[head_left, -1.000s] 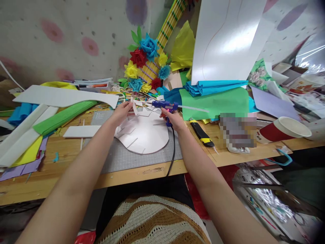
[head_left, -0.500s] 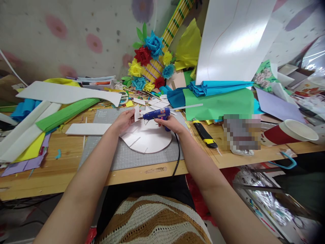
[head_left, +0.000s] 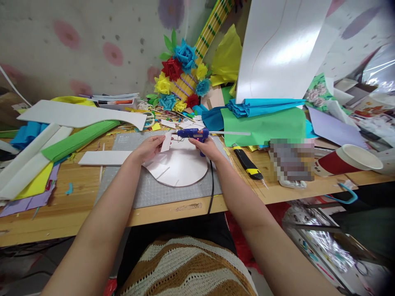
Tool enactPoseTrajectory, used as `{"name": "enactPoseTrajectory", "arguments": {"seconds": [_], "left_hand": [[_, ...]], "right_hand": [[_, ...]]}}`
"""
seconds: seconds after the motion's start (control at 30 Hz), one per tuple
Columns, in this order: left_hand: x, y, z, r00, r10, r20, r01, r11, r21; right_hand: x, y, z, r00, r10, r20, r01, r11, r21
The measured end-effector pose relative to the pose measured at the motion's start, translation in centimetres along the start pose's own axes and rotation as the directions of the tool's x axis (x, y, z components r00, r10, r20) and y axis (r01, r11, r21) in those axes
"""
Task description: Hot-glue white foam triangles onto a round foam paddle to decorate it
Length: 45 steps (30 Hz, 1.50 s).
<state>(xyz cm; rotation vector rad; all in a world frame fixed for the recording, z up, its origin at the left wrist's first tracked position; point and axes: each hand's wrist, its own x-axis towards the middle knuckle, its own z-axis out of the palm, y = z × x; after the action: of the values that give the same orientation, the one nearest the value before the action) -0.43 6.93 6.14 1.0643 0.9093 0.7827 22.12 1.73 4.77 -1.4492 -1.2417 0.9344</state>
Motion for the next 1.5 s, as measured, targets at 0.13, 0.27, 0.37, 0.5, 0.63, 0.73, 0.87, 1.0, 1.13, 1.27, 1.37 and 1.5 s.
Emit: {"name": "enactPoseTrajectory", "arguments": {"seconds": [0.13,0.27,0.37,0.5,0.63,0.73,0.87,1.0,1.13,1.27,1.37,1.5], "left_hand": [[-0.4,0.4,-0.3,0.999,0.047,-0.01,-0.043,0.972,0.232],[-0.7,0.7,0.1,0.987,0.128,0.095,-0.159,0.768,0.62],[-1.3,1.0,1.2,0.956,0.163,0.243,-0.293,0.553,0.78],[-2.5,1.7,2.7,0.924,0.12,0.364,-0.383,0.326,0.864],[-3.5,1.8,3.8,0.906,0.085,0.415,-0.423,0.162,0.892],[-3.9,1.2,4.8,0.896,0.063,0.44,-0.444,0.124,0.887],[-4.0,0.0,6.4,0.903,0.024,0.43,-0.428,0.16,0.89],[-2.8,-0.8,7.3,0.955,-0.001,0.297,-0.277,0.35,0.895],[-1.5,-1.2,6.4,0.985,0.037,0.17,-0.16,0.573,0.804],[-1.2,-1.1,4.8,0.995,0.068,0.068,-0.096,0.745,0.66],[-1.2,-0.8,4.0,0.998,0.061,0.011,-0.057,0.835,0.548],[-0.8,-0.8,3.5,0.997,0.08,-0.015,-0.06,0.844,0.533]], "right_hand": [[0.7,0.6,-0.2,0.999,0.002,-0.047,0.008,0.977,0.214],[1.9,1.1,-1.0,0.976,0.104,-0.193,0.001,0.878,0.479],[2.6,1.3,-1.5,0.951,0.191,-0.242,-0.011,0.806,0.592],[2.7,1.3,-1.7,0.952,0.203,-0.23,-0.016,0.781,0.624],[2.6,1.3,-1.4,0.958,0.195,-0.209,-0.022,0.779,0.627],[2.5,1.1,-1.4,0.953,0.21,-0.216,-0.03,0.779,0.627],[2.3,0.9,-1.5,0.953,0.218,-0.211,-0.039,0.777,0.628],[2.3,1.0,-1.4,0.954,0.226,-0.198,-0.052,0.772,0.634],[2.3,0.5,-1.5,0.921,0.354,-0.166,-0.173,0.749,0.639],[1.6,-0.7,-3.1,0.896,0.441,-0.058,-0.333,0.752,0.57],[0.6,-1.5,-4.7,0.918,0.387,0.084,-0.383,0.811,0.443],[0.2,-1.9,-4.9,0.893,0.367,0.26,-0.448,0.771,0.453]]}}
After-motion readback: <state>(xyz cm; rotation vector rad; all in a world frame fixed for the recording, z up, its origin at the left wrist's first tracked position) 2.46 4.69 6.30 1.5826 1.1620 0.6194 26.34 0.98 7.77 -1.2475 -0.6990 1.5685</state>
